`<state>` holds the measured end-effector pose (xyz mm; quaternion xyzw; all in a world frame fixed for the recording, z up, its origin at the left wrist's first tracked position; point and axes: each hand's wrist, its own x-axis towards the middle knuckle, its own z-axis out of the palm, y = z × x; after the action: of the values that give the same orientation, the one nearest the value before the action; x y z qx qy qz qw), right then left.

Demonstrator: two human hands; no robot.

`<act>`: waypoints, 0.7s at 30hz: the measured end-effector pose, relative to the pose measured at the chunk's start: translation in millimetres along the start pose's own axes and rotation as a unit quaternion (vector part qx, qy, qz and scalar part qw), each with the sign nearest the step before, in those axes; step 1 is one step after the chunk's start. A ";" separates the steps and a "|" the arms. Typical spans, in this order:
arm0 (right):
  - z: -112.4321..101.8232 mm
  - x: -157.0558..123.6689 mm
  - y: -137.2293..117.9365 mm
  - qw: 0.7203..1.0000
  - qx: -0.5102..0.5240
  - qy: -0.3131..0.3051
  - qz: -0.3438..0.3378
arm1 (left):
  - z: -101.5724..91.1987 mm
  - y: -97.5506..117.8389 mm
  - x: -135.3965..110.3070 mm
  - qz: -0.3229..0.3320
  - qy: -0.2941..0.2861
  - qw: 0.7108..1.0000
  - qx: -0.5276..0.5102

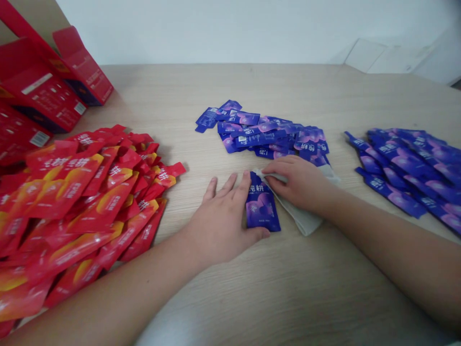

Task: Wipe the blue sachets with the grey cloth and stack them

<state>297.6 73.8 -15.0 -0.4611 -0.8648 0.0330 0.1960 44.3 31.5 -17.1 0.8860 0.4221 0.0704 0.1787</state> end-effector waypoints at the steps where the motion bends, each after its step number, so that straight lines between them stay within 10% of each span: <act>1: 3.2 -0.9 4.6 0.999 0.008 0.031 0.025 | -0.4 1.0 -2.1 0.015 0.000 1.000 0.004; 6: 9.4 -3.5 12.9 0.992 0.037 0.093 0.071 | 0.7 19.3 -13.0 0.128 -0.016 0.992 0.017; 21: -0.9 -11.4 -8.7 0.958 0.124 0.205 0.154 | -13.5 25.7 -13.5 -0.002 0.042 0.989 0.141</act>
<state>296.8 59.5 -15.7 -0.5577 -0.7134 0.0745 0.4177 50.6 9.7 5.4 0.8977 0.4368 0.0468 0.0346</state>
